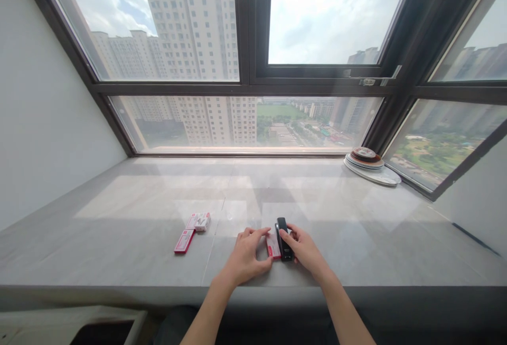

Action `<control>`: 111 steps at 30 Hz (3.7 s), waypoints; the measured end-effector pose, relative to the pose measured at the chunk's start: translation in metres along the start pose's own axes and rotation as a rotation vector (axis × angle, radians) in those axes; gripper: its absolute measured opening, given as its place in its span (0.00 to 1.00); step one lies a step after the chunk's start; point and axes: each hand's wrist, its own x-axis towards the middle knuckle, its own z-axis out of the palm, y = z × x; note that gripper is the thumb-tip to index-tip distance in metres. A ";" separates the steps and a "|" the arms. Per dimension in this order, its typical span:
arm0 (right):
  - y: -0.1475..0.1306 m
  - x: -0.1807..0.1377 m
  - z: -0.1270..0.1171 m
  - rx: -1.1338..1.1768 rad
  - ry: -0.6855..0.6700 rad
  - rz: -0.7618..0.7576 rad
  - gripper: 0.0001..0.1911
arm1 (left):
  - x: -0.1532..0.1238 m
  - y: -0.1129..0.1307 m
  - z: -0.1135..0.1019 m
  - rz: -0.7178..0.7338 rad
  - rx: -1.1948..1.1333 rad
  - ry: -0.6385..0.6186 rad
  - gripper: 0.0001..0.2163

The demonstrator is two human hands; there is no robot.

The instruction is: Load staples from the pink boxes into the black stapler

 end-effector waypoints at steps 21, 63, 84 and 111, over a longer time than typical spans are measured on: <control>-0.002 -0.006 0.016 -0.029 0.081 0.044 0.34 | -0.098 -0.089 -0.105 -0.393 0.264 0.049 0.33; 0.002 -0.006 0.017 -0.072 0.077 0.008 0.33 | -0.083 -0.184 -0.144 -0.384 0.334 0.156 0.30; -0.008 -0.010 0.017 -0.102 0.111 -0.045 0.30 | 0.011 0.004 0.006 -0.035 -0.208 -0.057 0.32; -0.040 -0.038 0.021 -0.501 -0.058 -0.149 0.40 | 0.037 -0.011 0.004 -0.320 0.150 -0.030 0.23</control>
